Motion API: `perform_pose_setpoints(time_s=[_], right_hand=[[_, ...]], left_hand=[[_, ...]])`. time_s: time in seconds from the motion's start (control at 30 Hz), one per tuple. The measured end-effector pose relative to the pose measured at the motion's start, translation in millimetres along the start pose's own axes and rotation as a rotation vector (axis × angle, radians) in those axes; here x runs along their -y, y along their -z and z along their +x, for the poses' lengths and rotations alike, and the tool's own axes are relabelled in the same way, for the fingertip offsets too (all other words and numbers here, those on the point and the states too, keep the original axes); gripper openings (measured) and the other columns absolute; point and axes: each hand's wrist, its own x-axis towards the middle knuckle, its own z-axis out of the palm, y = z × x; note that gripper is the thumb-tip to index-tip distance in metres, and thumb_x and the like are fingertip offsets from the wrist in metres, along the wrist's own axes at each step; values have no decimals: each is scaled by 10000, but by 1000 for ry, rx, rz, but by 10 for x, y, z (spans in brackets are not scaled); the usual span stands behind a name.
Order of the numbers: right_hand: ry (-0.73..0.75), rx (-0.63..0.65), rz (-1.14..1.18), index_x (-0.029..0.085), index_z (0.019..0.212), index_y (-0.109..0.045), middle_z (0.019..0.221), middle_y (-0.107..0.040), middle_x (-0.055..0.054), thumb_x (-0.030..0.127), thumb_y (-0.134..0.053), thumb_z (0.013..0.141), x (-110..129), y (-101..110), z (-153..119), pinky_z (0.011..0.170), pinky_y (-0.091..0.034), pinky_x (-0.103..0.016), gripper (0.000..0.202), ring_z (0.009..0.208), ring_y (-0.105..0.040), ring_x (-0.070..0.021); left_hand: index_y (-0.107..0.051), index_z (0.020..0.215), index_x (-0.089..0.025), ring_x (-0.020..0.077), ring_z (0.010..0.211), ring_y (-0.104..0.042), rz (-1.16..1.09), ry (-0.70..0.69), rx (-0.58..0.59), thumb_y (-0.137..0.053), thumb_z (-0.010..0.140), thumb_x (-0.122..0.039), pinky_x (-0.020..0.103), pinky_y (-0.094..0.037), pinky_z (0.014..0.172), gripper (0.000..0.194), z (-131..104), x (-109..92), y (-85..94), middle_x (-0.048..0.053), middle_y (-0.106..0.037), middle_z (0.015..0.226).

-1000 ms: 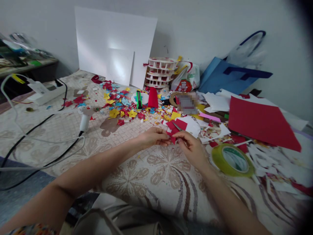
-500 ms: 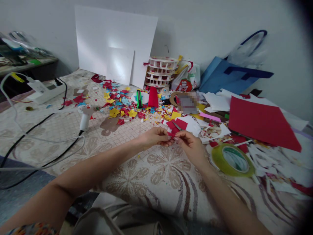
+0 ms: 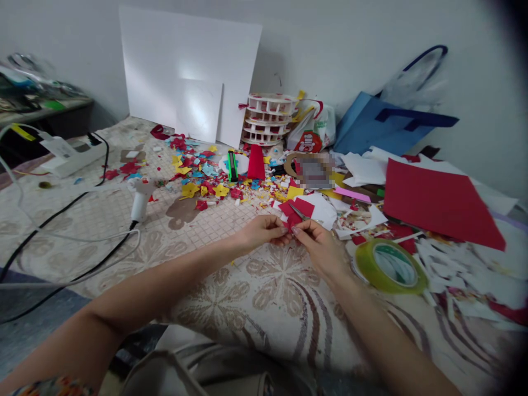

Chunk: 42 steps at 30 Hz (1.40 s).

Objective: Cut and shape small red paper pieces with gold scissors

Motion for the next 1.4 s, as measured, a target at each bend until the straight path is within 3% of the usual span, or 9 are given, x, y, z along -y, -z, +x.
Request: perform_pose_setpoints(time_s=[0.27,0.5,0.7,0.87,1.1,1.4], right_hand=[[31,-17,-65,215,687,-538,641,-572,8,368,-637,715,32,-44,-22,598,-438,-278,185,605,-515,-142],[-41,32,57,219,912,-540,750,-599,-8,396,-651,704,-10,-28,13,575,-451,-276,295,635,-560,-149],[-85,112,41,207,747,-573,627,-580,14,451,-630,730,27,-12,-7,516,-382,-256,251,555,-509,-130],[-10,72,-73,208,624,-529,548,-544,35,463,-630,728,32,-30,-11,485,-339,-251,293,492,-448,-113],[-74,114,21,223,684,-557,600,-558,13,513,-541,781,-4,25,13,483,-354,-255,306,529,-478,-132],[-2,117,-99,206,642,-521,549,-468,40,411,-597,761,19,9,-16,471,-290,-244,248,488,-379,-106]], left_hand=[[-541,695,-100,77,575,-583,96,-29,-43,-738,629,-316,222,-467,615,299,-10,4,-36,25,-641,648],[-543,686,-101,72,559,-568,146,-54,-39,-700,677,-263,215,-456,591,225,-15,-6,-40,14,-627,644],[-543,712,-98,78,554,-571,186,-94,28,-689,687,-300,225,-466,596,251,-5,16,-15,22,-623,627],[-546,696,-100,78,563,-578,186,-52,43,-697,675,-312,214,-464,585,261,2,37,-9,33,-637,664],[-559,697,-103,81,577,-584,138,-20,1,-707,665,-316,210,-458,585,262,3,10,4,30,-636,661],[-538,724,-115,76,547,-567,182,13,16,-666,667,-464,206,-440,547,376,-13,-56,-30,29,-632,670]])
